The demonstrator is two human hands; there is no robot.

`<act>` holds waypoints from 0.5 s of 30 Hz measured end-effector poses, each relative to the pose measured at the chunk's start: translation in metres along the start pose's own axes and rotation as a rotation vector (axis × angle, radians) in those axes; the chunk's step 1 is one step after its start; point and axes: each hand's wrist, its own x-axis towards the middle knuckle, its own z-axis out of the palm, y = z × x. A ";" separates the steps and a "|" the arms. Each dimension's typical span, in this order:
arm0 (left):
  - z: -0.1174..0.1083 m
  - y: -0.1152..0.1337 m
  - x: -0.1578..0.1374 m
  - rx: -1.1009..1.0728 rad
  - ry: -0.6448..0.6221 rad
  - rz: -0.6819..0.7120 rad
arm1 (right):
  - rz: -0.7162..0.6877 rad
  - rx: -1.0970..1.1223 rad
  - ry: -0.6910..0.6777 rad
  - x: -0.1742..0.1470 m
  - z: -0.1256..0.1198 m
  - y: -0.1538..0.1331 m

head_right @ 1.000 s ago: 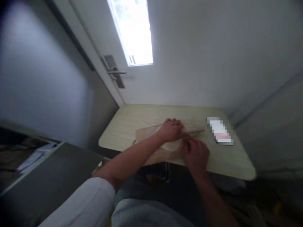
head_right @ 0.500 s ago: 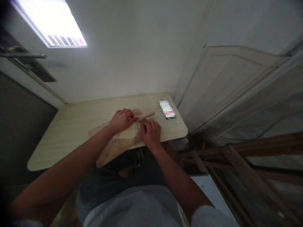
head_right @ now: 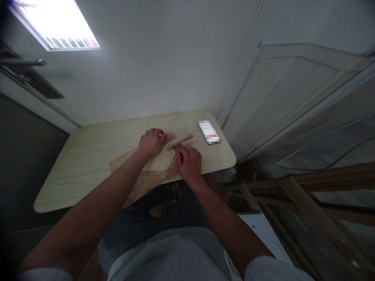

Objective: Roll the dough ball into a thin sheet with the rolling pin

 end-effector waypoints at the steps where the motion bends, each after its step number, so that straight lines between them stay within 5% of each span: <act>1: 0.000 0.000 0.000 0.003 -0.010 0.004 | -0.005 0.000 0.007 0.000 0.000 0.000; 15: -0.006 -0.007 -0.010 0.014 -0.078 -0.009 | -0.043 0.004 0.074 -0.001 0.002 0.001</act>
